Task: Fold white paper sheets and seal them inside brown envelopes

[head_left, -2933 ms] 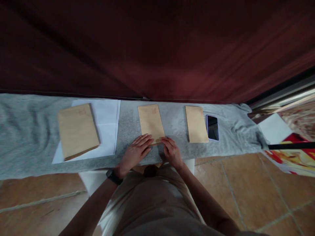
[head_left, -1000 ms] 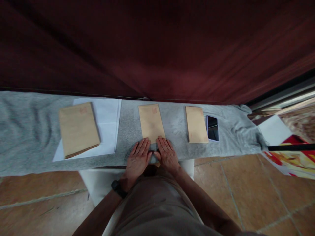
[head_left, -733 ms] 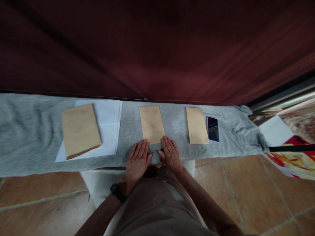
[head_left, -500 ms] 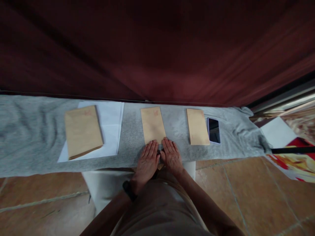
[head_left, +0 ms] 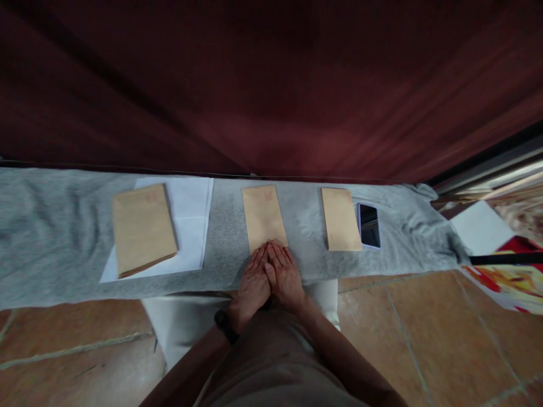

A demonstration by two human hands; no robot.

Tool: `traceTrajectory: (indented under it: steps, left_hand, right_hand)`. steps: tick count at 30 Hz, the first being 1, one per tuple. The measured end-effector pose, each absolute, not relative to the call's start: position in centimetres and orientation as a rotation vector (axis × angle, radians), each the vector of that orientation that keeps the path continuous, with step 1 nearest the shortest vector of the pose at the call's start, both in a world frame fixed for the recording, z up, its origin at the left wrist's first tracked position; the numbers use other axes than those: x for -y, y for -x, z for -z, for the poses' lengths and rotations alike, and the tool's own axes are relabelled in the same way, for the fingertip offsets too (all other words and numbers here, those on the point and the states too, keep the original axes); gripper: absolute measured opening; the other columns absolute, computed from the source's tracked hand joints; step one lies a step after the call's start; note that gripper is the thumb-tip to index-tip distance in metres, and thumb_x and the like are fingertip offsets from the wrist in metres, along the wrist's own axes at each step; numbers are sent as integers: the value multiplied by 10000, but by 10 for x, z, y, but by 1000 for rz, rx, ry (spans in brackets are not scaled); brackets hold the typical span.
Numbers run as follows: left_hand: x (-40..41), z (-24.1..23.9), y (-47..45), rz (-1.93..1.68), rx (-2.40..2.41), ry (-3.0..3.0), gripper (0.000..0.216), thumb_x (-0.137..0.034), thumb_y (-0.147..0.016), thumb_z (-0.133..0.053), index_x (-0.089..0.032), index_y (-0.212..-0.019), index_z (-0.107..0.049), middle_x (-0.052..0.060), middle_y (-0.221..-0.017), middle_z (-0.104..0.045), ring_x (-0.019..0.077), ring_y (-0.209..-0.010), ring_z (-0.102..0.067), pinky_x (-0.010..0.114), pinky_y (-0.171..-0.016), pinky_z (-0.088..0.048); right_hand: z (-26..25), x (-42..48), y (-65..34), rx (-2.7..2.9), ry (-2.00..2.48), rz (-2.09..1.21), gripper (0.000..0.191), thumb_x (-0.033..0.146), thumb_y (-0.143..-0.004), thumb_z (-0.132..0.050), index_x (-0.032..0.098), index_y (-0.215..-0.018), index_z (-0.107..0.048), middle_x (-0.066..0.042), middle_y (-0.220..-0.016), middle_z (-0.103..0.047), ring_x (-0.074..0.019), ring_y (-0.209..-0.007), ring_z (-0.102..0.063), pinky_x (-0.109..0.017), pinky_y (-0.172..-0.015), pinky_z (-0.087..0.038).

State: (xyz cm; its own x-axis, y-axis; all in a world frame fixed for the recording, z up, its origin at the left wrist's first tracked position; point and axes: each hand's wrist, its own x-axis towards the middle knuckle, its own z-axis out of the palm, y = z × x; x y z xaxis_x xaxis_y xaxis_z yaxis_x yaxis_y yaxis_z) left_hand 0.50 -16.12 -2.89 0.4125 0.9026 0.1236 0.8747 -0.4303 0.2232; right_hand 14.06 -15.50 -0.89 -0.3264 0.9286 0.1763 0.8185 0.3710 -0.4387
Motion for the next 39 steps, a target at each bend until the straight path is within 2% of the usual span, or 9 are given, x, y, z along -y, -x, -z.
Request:
traceTrajectory:
  steps: [9,20,26,30,34,37,39]
  left_hand:
    - [163,24,-4,-350,-1622,-2513,669,-114,-970,-363,-72,-1634,-288,158,-1647,-417,252,-1580,-291,442,-1297,-293]
    - [170,15,17,-492,-1766,-2382,582,-267,-1028,-402,-85,-1581,-426,179,-1610,-460,308,-1521,-411,501,-1245,-362]
    - [171,7,14,-561,-1910,-2267,522,-254,-1020,-420,-88,-1503,-527,207,-1576,-506,353,-1486,-455,545,-1201,-387]
    - [158,3,15,-722,-1872,-2042,485,-241,-988,-455,-141,-1445,-584,186,-1437,-633,348,-1347,-572,549,-1104,-474]
    - [137,9,18,-1055,-1761,-1557,557,-278,-908,-580,-188,-1457,-557,117,-1197,-711,250,-1082,-682,429,-961,-564]
    - [120,11,17,-1151,-1648,-1190,687,-323,-823,-683,-178,-1471,-513,17,-897,-702,184,-792,-684,331,-765,-571]
    - [113,8,15,-1162,-1580,-1056,674,-339,-785,-714,-162,-1414,-548,-26,-769,-653,168,-696,-649,302,-699,-542]
  right_hand:
    - [10,154,-149,2304,1518,-342,579,393,-1108,-369,109,-1613,-372,-135,-1628,-456,-225,-1536,-390,-444,-1279,-325]
    - [17,159,-163,2279,1613,-210,583,382,-1106,-391,81,-1605,-375,-179,-1632,-435,-276,-1530,-397,-480,-1257,-335]
    - [18,160,-167,2240,1633,-157,565,355,-1106,-393,102,-1611,-370,-171,-1622,-453,-285,-1511,-429,-503,-1251,-340]
    - [21,158,-164,2209,1639,-125,559,320,-1093,-417,114,-1611,-377,-169,-1612,-468,-289,-1493,-456,-513,-1252,-334]
    - [27,155,-162,2168,1642,-120,533,273,-1066,-438,111,-1574,-445,-161,-1588,-505,-285,-1470,-481,-503,-1247,-337]
    - [29,152,-160,2132,1653,-131,526,251,-1045,-447,129,-1556,-481,-156,-1553,-548,-289,-1449,-499,-509,-1236,-344]
    - [27,151,-158,2115,1663,-130,544,239,-1033,-450,128,-1565,-468,-163,-1537,-563,-297,-1437,-505,-518,-1228,-348]
